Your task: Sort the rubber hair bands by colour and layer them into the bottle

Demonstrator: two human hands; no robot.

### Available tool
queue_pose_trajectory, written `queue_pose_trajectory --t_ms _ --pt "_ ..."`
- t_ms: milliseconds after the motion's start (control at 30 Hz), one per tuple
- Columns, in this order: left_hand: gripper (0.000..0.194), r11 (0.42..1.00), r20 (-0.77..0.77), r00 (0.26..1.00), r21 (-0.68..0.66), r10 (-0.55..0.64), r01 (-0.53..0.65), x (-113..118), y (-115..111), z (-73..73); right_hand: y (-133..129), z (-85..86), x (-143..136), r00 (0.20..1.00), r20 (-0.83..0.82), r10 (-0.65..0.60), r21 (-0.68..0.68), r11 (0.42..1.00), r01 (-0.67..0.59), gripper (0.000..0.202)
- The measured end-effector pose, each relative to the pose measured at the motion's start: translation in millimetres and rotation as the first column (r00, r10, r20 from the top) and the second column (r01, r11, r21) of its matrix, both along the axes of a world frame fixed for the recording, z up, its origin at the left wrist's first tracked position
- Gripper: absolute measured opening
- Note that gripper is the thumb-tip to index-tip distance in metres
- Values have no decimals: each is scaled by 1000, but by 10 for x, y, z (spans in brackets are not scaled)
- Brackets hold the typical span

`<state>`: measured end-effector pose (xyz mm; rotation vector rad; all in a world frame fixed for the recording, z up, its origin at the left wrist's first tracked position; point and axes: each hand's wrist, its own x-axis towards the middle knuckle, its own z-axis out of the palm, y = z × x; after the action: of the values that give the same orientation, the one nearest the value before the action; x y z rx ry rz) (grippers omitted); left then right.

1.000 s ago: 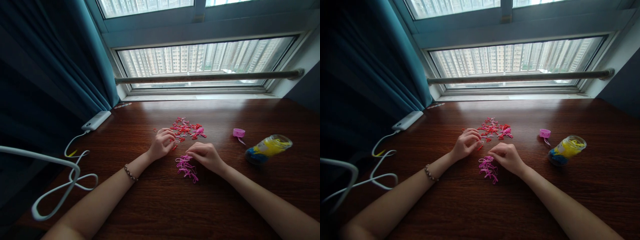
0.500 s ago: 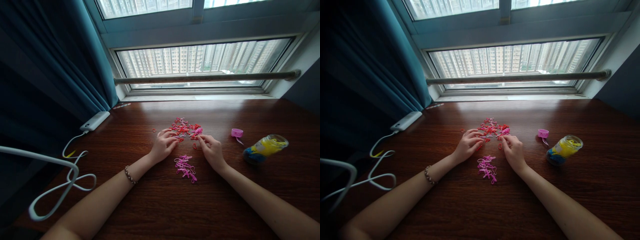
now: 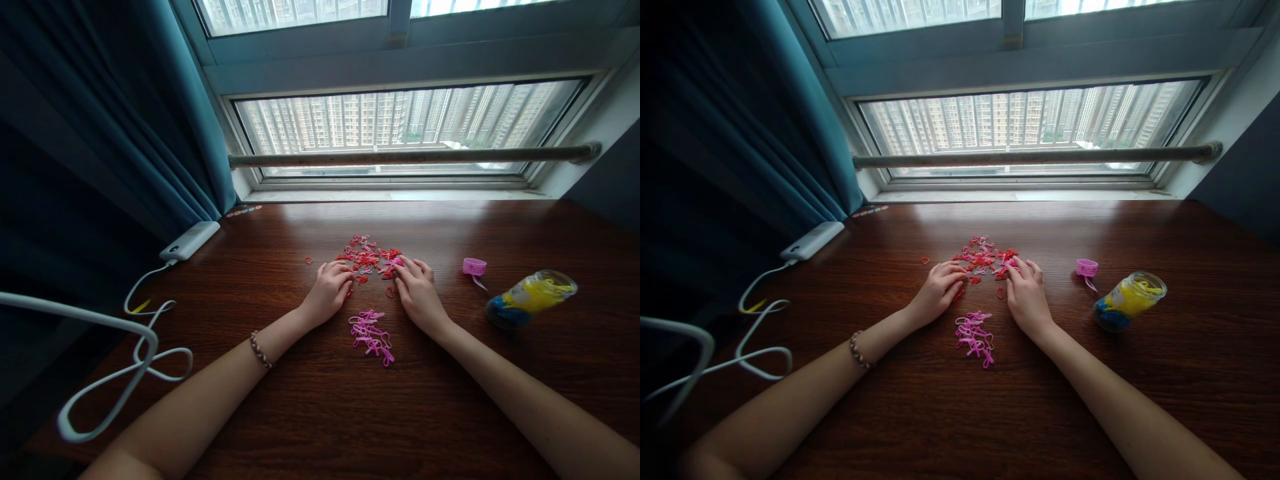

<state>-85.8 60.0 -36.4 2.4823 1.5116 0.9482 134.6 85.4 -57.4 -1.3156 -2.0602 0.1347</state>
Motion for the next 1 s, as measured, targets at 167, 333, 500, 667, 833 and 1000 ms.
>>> queue_pose_trajectory --t_ms 167,333,500,667,833,1000 --pt "18 998 183 983 54 -33 23 -12 -27 35 -8 8 19 988 153 18 -8 1000 -17 37" --pt "4 997 247 967 54 -67 56 -9 -60 68 -46 35 -12 987 158 4 -24 1000 0 36" --pt "10 946 73 947 114 -312 303 42 -110 97 -8 41 16 1000 1 -16 -36 999 16 33" --pt "15 881 -102 888 116 -448 458 67 -176 132 65 50 71 988 -150 -26 -49 999 19 30" --pt "15 851 -140 864 159 -483 501 71 -184 150 84 50 44 999 27 -23 -37 999 24 32" --pt "16 852 -115 874 193 -472 486 51 -168 130 83 31 15 989 149 14 -78 997 -3 36"
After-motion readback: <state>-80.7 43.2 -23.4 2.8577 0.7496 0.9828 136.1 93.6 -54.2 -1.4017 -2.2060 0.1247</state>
